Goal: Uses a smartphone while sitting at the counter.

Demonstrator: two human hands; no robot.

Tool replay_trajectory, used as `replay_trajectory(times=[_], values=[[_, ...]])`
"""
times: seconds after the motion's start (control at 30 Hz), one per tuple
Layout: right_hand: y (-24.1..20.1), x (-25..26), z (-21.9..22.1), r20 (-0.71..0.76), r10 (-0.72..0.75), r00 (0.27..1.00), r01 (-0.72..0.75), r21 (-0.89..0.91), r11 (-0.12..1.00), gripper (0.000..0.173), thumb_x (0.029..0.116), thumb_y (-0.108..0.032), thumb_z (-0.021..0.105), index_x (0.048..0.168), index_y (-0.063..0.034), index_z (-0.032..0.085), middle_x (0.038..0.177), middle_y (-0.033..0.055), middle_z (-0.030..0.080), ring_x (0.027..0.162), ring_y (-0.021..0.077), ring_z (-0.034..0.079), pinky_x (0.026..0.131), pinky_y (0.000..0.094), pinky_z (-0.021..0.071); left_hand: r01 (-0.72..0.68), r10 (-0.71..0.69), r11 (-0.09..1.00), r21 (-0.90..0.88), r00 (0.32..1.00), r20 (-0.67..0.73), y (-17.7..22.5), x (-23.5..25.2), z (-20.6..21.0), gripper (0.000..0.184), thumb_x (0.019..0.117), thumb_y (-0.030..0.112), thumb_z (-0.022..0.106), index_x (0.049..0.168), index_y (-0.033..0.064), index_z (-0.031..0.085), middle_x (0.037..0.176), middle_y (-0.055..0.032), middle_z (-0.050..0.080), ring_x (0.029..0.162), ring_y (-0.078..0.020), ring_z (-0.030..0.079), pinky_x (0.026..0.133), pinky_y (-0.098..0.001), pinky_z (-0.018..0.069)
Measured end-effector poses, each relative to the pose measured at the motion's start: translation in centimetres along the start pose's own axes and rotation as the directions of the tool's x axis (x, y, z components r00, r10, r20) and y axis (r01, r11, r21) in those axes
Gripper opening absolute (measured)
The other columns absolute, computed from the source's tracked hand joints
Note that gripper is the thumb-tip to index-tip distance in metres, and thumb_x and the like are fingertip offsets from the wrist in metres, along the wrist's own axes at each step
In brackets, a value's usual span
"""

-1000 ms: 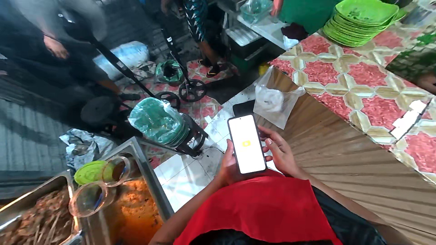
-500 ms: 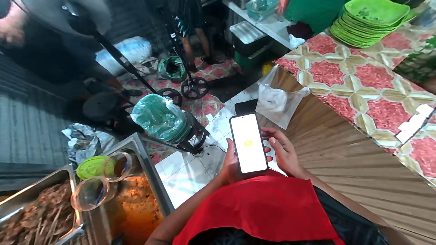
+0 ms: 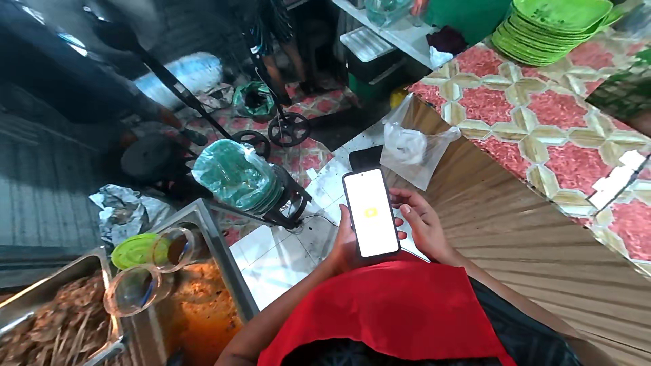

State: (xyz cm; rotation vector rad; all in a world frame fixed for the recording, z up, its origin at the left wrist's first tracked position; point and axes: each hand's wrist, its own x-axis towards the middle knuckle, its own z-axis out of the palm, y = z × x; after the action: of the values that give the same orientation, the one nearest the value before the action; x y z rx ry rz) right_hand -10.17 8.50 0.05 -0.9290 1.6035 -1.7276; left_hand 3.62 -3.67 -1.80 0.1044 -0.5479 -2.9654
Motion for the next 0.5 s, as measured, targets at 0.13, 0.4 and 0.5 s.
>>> replay_trajectory(times=[0.13,0.4,0.5], values=[[-0.11,-0.15,-0.22,-0.011,0.012,1.0,-0.012,-0.012,1.0,0.034,0.1045,-0.024,0.05,0.134,-0.0084,0.059,0.116,-0.0015,0.067,0.09,0.0028,0.067,0.063,0.0171,0.057,0.015,-0.015,1.0,-0.014,1.0,0.007,-0.25,0.21,-0.1,0.093,0.0879,0.088,0.024,0.137,0.0162,0.057,0.125,-0.0168,0.069,0.115,-0.0325,0.068,0.096,-0.0491,0.057],[-0.27,-0.36,-0.56,-0.016,0.036,0.999,-0.037,-0.027,0.999,0.035,0.1041,-0.025,0.051,0.134,-0.0091,0.059,0.115,-0.0018,0.067,0.091,0.0026,0.067,0.063,0.0167,0.0562,0.005,-0.005,1.0,-0.001,1.0,0.007,-0.52,0.28,0.2,0.091,0.0888,0.086,0.025,0.135,0.0151,0.058,0.124,-0.0169,0.07,0.114,-0.0322,0.069,0.096,-0.048,0.0579],[-0.31,-0.42,-0.57,-0.018,0.045,0.999,-0.045,-0.02,0.999,0.035,0.1035,-0.026,0.051,0.134,-0.0095,0.058,0.114,-0.0016,0.067,0.09,0.0032,0.067,0.058,0.017,0.0555,0.004,-0.004,1.0,-0.007,1.0,0.012,-0.65,0.28,0.1,0.091,0.088,0.087,0.028,0.136,0.0149,0.058,0.123,-0.0173,0.07,0.114,-0.0325,0.069,0.095,-0.0483,0.058]])
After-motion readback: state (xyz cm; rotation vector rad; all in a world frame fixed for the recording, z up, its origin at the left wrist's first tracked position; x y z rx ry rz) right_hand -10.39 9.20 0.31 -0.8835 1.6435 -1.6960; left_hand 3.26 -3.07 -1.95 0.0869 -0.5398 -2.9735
